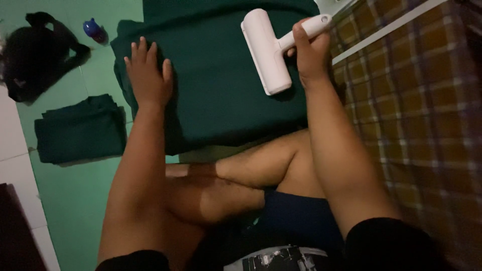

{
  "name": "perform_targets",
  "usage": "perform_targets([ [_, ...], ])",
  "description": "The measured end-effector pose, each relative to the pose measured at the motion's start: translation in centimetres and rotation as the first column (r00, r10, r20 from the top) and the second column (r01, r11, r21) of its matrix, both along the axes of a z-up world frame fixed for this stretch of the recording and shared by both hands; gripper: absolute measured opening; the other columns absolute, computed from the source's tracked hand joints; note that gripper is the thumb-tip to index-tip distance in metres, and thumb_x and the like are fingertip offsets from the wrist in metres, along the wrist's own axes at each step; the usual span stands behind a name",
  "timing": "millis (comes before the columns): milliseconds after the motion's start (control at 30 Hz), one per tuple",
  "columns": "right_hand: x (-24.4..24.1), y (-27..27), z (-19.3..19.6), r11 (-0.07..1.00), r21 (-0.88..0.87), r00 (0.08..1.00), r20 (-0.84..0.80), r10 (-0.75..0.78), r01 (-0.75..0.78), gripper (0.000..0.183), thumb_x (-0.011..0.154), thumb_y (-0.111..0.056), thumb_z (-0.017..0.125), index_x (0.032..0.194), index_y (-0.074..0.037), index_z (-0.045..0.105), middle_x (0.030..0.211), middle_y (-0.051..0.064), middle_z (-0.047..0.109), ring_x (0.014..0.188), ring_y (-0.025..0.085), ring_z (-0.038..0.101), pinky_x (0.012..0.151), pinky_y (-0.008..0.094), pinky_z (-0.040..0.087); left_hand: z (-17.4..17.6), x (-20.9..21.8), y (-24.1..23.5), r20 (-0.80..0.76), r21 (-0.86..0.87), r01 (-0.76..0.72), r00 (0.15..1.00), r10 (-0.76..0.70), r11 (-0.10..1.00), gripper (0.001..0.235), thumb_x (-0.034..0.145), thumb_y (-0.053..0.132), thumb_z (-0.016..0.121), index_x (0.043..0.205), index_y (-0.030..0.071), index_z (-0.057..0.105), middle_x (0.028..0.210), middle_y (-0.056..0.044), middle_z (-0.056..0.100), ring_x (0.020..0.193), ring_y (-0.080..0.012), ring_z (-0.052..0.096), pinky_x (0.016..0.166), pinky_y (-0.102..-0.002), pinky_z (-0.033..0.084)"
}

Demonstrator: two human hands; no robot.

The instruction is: The person uses a lint roller to remove lint from a dark green fabric laid on the floor. They roll the sticky roller back and forth across the surface, occasionally lifting it to inspect the collected lint. The person also briefly uses scissors to trim a loose thread before resuming rolling.

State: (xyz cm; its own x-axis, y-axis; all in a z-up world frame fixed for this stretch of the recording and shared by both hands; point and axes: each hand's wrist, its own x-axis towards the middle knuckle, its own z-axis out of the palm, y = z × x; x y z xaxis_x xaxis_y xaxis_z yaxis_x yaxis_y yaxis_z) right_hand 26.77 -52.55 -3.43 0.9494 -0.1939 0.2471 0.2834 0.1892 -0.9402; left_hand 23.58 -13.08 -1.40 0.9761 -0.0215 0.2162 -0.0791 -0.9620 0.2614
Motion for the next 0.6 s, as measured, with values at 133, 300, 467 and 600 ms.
perform_targets([
  [133,-1.2,2.2,1.6,0.982,-0.118,0.979,-0.125,-0.163,0.148,0.017,0.099,-0.029,0.066,0.104,-0.014,0.061,0.077,0.002,0.061,0.059,0.012,0.059,0.054,0.025,0.049,2.3,-3.3,-3.7,-0.146,0.047,0.048,0.988,-0.041,0.998,0.068,0.11,0.03,0.063,0.165,0.012,0.029,0.171,-0.017,0.012,0.158,-0.0405,0.01,0.126,-0.062,0.012],
  [300,-2.3,6.9,1.4,0.995,-0.099,0.993,-0.107,-0.039,0.029,0.022,0.099,-0.032,0.069,0.103,-0.011,0.063,0.073,0.005,0.065,0.057,0.014,0.065,0.055,0.028,0.053,2.0,-7.3,-3.9,-0.285,0.041,0.167,0.947,-0.149,0.985,0.074,0.109,0.05,0.047,0.168,0.015,0.018,0.174,-0.011,0.008,0.159,-0.0339,0.002,0.127,-0.057,0.006],
  [467,-0.8,1.6,1.7,0.905,-0.424,0.96,-0.246,-0.133,0.016,0.018,0.097,-0.029,0.073,0.105,-0.016,0.064,0.091,0.003,0.07,0.08,0.015,0.072,0.068,0.032,0.062,1.2,-8.2,-1.9,-0.238,0.043,0.016,0.971,-0.006,0.999,0.07,0.11,0.045,0.048,0.168,0.017,0.02,0.174,-0.008,0.008,0.159,-0.0336,0.002,0.127,-0.059,0.005],
  [600,4.3,-11.7,-4.3,0.651,-0.532,0.787,0.049,-0.615,0.542,0.034,0.088,-0.028,0.088,0.098,-0.015,0.059,0.091,0.005,0.073,0.08,0.02,0.074,0.071,0.038,0.062,-0.3,-8.2,-0.8,-0.163,0.019,0.019,0.986,-0.016,1.0,0.069,0.111,0.047,0.048,0.168,0.018,0.022,0.174,-0.007,0.01,0.16,-0.0335,0.002,0.128,-0.059,0.006],
])
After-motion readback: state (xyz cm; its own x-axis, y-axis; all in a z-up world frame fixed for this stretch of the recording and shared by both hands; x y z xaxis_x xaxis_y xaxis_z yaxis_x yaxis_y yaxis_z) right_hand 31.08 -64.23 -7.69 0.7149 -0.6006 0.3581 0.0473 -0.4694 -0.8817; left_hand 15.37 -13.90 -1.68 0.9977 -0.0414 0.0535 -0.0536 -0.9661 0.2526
